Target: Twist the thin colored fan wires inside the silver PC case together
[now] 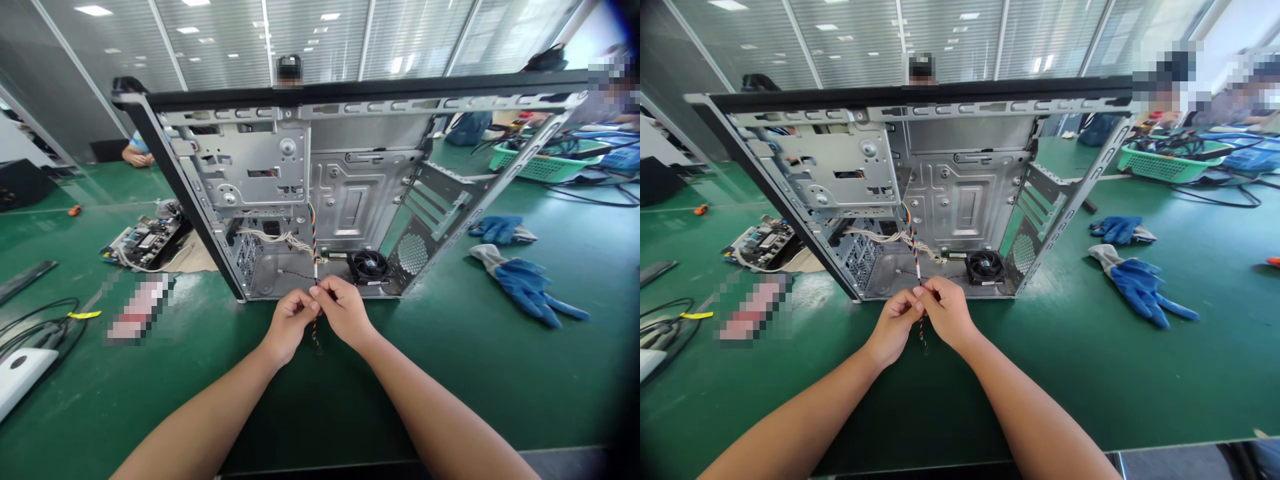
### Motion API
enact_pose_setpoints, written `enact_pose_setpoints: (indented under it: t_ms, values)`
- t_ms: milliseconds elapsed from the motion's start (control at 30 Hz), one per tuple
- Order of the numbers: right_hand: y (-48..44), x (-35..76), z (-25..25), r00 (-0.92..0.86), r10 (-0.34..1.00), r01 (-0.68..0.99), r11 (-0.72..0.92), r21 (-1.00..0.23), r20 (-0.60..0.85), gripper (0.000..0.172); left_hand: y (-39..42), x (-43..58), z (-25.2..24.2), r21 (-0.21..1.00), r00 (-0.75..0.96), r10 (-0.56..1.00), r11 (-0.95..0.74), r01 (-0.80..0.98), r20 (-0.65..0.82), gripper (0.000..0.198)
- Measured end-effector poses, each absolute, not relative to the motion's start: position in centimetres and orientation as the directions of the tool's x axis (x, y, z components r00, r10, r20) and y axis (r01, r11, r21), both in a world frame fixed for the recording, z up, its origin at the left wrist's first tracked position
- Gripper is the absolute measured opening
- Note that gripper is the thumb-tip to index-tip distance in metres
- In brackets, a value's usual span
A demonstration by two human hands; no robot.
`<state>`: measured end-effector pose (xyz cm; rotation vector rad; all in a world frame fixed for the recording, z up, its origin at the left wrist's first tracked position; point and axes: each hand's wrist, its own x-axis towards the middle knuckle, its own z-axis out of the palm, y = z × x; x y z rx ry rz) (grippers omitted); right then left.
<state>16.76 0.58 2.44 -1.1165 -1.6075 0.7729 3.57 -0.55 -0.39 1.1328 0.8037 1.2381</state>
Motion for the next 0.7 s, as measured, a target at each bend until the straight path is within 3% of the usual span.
enact_pose_setpoints:
  t_ms: [300,700]
  values:
    - [0.50,16.61,2.46,-0.147,0.944,0.156,0.316,-0.936,0.294,0.029,-0.52,3.57,-0.42,0.893,0.261,0.964,0.075,-0.444,0.048,0.021]
    - [0.70,16.58,2.29,-0.089,0.933,0.213,0.361,-0.908,0.350,0.028,-0.32,3.40,-0.80,0.929,0.217,0.975,0.034,-0.368,0.050,0.023]
